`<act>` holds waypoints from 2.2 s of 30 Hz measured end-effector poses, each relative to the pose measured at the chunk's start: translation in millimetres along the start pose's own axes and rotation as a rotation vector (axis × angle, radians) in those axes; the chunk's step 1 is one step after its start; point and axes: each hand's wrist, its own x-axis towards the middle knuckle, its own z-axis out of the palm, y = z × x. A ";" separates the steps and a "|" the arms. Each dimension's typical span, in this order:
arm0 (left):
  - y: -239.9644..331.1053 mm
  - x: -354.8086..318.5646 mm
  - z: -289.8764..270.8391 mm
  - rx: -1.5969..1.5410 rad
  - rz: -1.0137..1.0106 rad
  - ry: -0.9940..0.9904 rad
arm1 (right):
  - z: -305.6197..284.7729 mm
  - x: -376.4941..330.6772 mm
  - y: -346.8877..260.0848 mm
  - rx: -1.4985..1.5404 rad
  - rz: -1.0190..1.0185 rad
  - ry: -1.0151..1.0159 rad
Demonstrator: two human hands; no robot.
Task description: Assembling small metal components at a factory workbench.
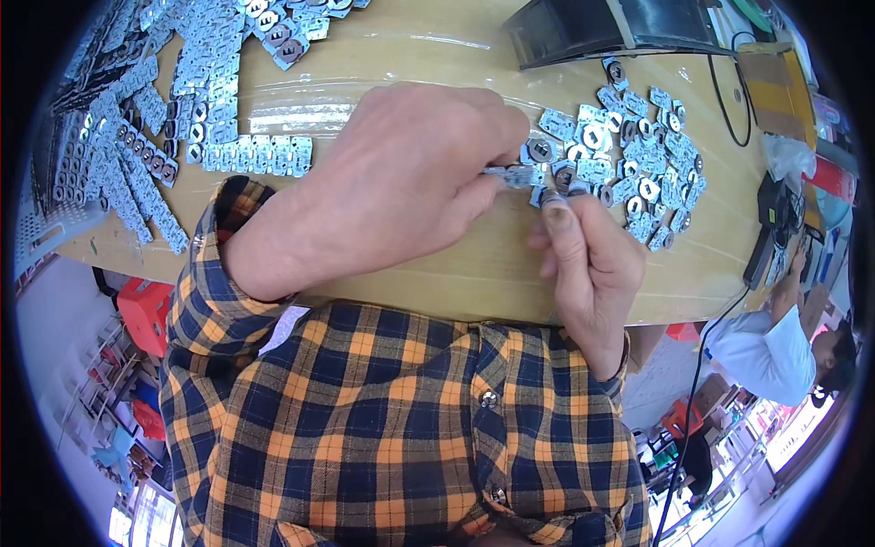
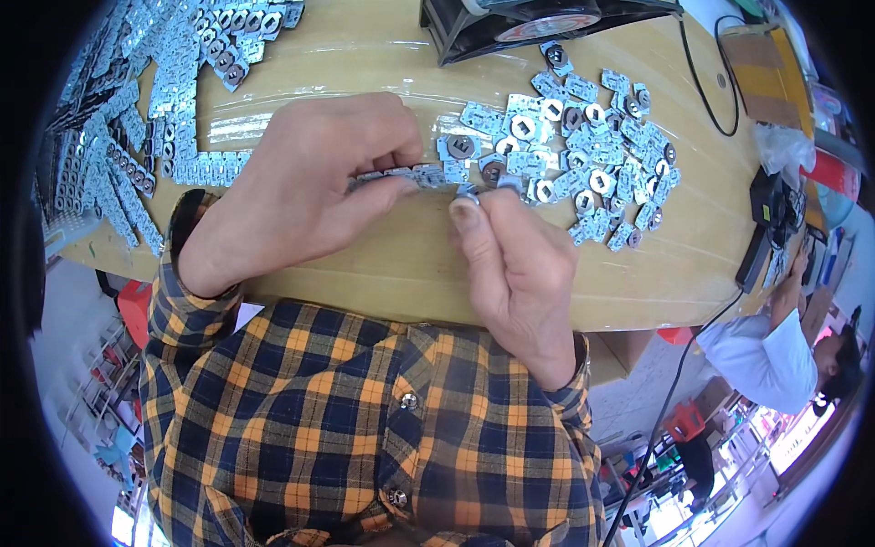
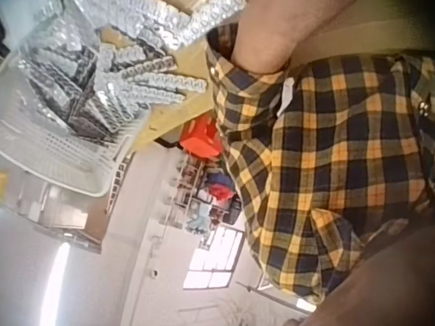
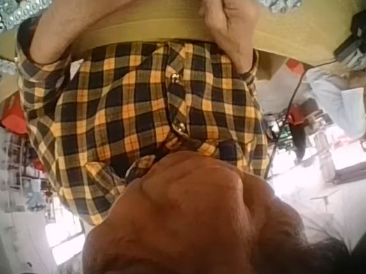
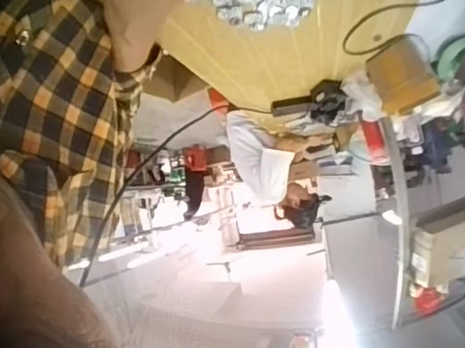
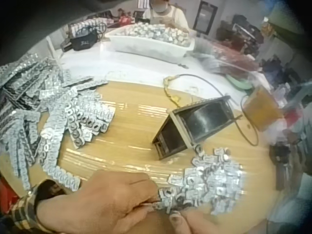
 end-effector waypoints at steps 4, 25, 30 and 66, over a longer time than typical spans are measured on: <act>3.0 3.4 -2.6 -0.565 -0.143 -0.165 | -7.4 2.6 -5.7 0.153 0.116 0.042; -1.5 9.0 1.4 -0.406 0.012 -0.210 | -11.0 13.0 6.3 -0.106 -0.208 -0.099; 8.3 6.5 -5.5 -0.977 -0.258 -0.299 | -15.6 5.2 -0.4 0.760 0.362 -0.208; 3.7 8.0 15.9 -0.263 0.212 0.284 | -4.9 9.6 10.5 0.655 0.286 0.106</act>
